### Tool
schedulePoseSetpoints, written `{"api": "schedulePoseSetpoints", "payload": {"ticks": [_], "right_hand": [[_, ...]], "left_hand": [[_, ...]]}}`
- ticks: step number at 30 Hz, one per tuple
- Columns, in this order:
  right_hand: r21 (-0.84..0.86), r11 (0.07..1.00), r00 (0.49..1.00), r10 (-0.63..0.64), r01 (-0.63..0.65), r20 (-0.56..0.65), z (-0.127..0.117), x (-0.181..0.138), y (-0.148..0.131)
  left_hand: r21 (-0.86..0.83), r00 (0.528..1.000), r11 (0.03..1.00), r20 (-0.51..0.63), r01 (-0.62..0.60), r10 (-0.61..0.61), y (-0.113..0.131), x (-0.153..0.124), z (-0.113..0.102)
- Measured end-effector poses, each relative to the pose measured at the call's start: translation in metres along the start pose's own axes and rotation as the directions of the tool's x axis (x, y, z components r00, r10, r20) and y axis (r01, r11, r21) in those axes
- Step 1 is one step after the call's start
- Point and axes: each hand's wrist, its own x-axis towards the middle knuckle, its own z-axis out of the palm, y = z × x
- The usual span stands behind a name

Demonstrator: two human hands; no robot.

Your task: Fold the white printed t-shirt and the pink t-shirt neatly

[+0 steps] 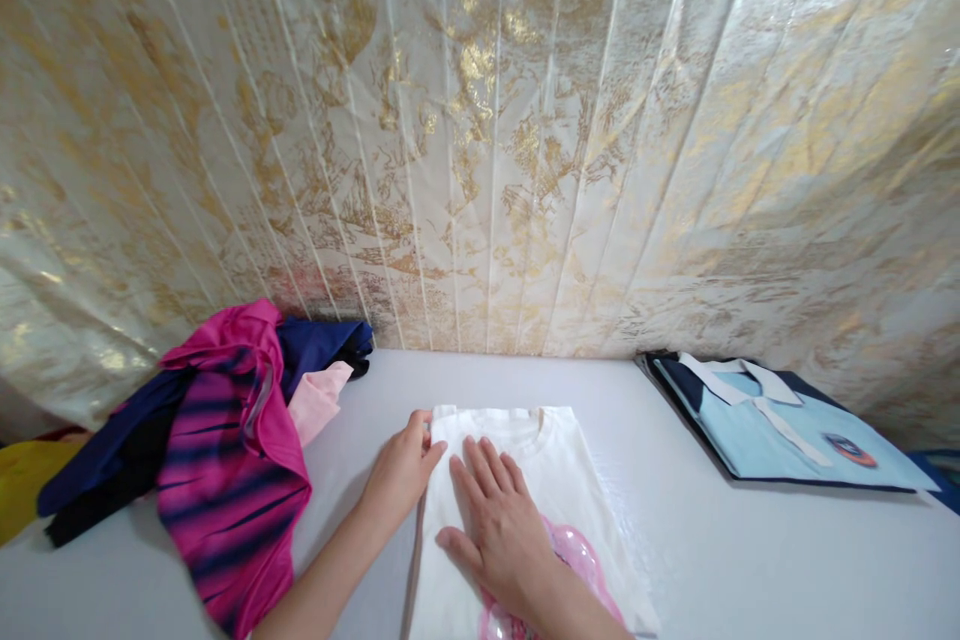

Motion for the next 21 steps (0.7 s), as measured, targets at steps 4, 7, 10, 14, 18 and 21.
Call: {"api": "schedulePoseSetpoints", "payload": {"ticks": [4, 7, 10, 14, 18, 21], "right_hand": [[0.002, 1.000, 1.000, 0.005, -0.005, 0.016, -0.001, 0.000, 0.000], [0.005, 1.000, 1.000, 0.003, -0.003, 0.013, -0.004, 0.001, -0.002], [0.015, 1.000, 1.000, -0.019, 0.018, 0.006, -0.008, 0.000, -0.004], [0.036, 0.999, 0.997, -0.042, 0.040, 0.068, -0.009, -0.002, -0.009], [0.042, 0.999, 0.995, -0.034, 0.031, 0.089, -0.009, -0.005, -0.014], [0.064, 0.996, 0.994, -0.060, 0.055, 0.092, -0.011, -0.006, -0.018]], "left_hand": [[0.017, 0.999, 0.999, -0.023, -0.037, 0.037, 0.000, 0.020, 0.004], [0.000, 0.998, 0.998, -0.021, -0.064, 0.064, -0.004, 0.025, 0.006], [-0.016, 0.998, 0.998, -0.022, -0.066, 0.066, -0.009, 0.027, 0.007], [-0.030, 0.998, 0.998, -0.020, -0.056, 0.055, -0.014, 0.032, 0.011], [-0.023, 0.999, 0.999, -0.001, -0.043, 0.043, -0.017, 0.039, 0.013], [-0.010, 0.999, 0.999, 0.007, -0.039, 0.040, -0.019, 0.040, 0.013]]}}
